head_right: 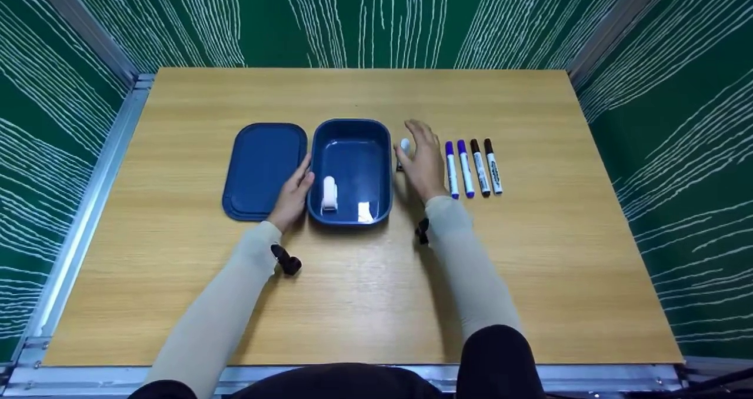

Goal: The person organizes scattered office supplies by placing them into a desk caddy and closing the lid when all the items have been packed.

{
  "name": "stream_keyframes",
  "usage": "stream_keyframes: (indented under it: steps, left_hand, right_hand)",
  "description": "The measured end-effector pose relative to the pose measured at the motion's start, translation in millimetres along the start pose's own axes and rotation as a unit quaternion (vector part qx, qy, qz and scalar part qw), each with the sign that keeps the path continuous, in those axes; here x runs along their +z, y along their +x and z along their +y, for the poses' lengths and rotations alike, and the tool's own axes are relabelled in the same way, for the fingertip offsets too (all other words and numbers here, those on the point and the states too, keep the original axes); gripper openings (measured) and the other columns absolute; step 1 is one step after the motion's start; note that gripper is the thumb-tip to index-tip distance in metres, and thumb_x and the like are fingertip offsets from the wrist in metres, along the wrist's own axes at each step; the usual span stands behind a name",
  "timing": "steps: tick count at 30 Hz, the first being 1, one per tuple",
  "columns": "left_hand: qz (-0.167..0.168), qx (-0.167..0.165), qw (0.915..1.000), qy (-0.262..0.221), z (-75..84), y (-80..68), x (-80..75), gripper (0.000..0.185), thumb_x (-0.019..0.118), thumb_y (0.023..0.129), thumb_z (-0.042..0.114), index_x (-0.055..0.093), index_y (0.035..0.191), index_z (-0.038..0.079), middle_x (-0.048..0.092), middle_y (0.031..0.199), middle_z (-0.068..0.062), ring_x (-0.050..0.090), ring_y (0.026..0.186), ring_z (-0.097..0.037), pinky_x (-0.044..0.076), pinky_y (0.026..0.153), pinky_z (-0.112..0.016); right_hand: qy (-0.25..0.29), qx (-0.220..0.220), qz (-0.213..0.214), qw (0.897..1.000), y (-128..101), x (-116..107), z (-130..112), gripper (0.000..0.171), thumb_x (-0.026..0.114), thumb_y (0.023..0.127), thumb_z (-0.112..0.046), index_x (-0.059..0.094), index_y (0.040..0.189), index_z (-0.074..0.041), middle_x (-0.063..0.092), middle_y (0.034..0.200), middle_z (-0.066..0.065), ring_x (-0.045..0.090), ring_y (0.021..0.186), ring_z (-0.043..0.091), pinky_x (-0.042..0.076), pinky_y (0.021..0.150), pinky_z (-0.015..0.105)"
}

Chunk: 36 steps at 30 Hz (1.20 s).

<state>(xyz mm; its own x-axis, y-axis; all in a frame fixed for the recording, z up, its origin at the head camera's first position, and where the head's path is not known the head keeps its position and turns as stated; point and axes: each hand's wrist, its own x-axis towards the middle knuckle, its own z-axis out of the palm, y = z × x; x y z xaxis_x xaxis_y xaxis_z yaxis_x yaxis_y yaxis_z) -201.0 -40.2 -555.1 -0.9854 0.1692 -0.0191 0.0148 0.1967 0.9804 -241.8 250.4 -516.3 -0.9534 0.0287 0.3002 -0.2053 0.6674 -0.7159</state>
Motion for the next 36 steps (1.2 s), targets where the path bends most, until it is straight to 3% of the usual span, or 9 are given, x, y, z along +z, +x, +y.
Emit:
stream_keyframes:
  steps: [2,10,19,36]
  left_hand:
    - [-0.001,-0.003,1.0,0.0,-0.3,-1.1,0.7,0.053,0.043,0.106,0.023,0.026,0.157,0.024,0.023,0.163,-0.003,0.019,0.15,-0.023,0.016,0.123,-0.038]
    - [-0.002,0.003,1.0,-0.001,-0.7,-1.9,1.8,0.053,0.043,0.106,0.024,0.026,0.157,0.021,0.023,0.163,-0.003,0.019,0.15,-0.022,0.016,0.123,-0.037]
    - [-0.002,0.013,0.9999,-0.004,-1.1,-0.1,0.7,0.053,0.043,0.106,0.022,0.026,0.157,0.018,0.023,0.163,-0.004,0.019,0.15,-0.022,0.016,0.123,-0.036]
    - [-0.001,0.0,1.0,0.006,-0.4,-0.5,0.7,0.053,0.042,0.107,0.022,0.026,0.157,0.022,0.023,0.163,0.001,0.019,0.15,-0.02,0.016,0.123,-0.036]
  right_hand:
    - [-0.004,0.006,-0.007,1.0,-2.4,2.6,3.7,0.051,0.063,0.097,-0.022,0.048,0.145,-0.009,0.042,0.152,0.012,0.035,0.143,0.029,0.026,0.12,0.042]
    - [-0.032,0.004,-0.024,0.999,-11.1,14.5,12.9,0.052,0.061,0.097,-0.014,0.046,0.146,-0.006,0.039,0.154,0.012,0.033,0.144,0.033,0.024,0.12,0.045]
    - [-0.059,0.038,-0.054,0.996,-10.7,20.4,18.8,0.062,0.064,0.095,-0.013,0.039,0.152,-0.009,0.031,0.159,0.008,0.028,0.146,0.032,0.025,0.12,0.046]
    - [-0.061,0.065,-0.106,0.99,-10.7,25.1,22.4,0.073,0.068,0.09,-0.005,0.033,0.154,-0.01,0.027,0.161,0.009,0.029,0.146,0.033,0.026,0.12,0.046]
